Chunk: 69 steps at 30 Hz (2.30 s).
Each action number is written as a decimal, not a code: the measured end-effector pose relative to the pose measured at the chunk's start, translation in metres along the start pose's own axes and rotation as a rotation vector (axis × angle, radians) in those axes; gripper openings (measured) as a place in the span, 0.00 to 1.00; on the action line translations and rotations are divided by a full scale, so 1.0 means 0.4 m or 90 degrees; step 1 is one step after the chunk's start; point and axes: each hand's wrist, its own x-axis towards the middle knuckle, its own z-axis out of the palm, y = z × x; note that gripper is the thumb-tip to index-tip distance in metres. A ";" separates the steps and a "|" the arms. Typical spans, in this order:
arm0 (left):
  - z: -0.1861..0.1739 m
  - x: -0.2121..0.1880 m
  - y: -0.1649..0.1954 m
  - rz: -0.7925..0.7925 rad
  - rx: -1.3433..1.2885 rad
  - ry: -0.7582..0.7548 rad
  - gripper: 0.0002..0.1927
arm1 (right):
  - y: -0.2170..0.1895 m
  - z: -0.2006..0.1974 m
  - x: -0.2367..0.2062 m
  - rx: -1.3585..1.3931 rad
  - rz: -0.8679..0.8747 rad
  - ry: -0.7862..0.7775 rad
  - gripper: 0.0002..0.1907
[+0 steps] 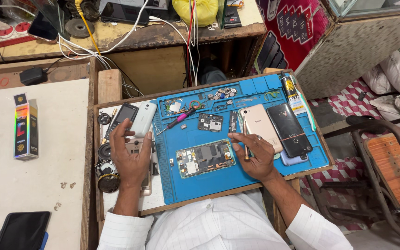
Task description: The person works on a disassembled smartphone motherboard on a blue mat, using a small screwdriver to remove and reposition tiny components. They handle a separate small circuit board, then continue adjusting parts on the main board with the screwdriver and their fingers.
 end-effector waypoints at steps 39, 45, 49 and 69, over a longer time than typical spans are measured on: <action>-0.002 0.003 0.005 -0.035 -0.014 0.002 0.31 | 0.010 -0.002 -0.004 0.043 0.023 -0.004 0.13; 0.000 0.005 0.007 -0.026 -0.024 0.006 0.31 | 0.012 -0.004 -0.001 0.028 0.020 0.000 0.13; 0.001 0.003 0.007 -0.024 -0.019 0.014 0.32 | 0.014 -0.004 0.001 0.022 0.000 0.000 0.14; 0.004 0.000 0.010 -0.025 -0.033 0.013 0.31 | 0.002 0.004 -0.008 -0.017 -0.006 -0.012 0.14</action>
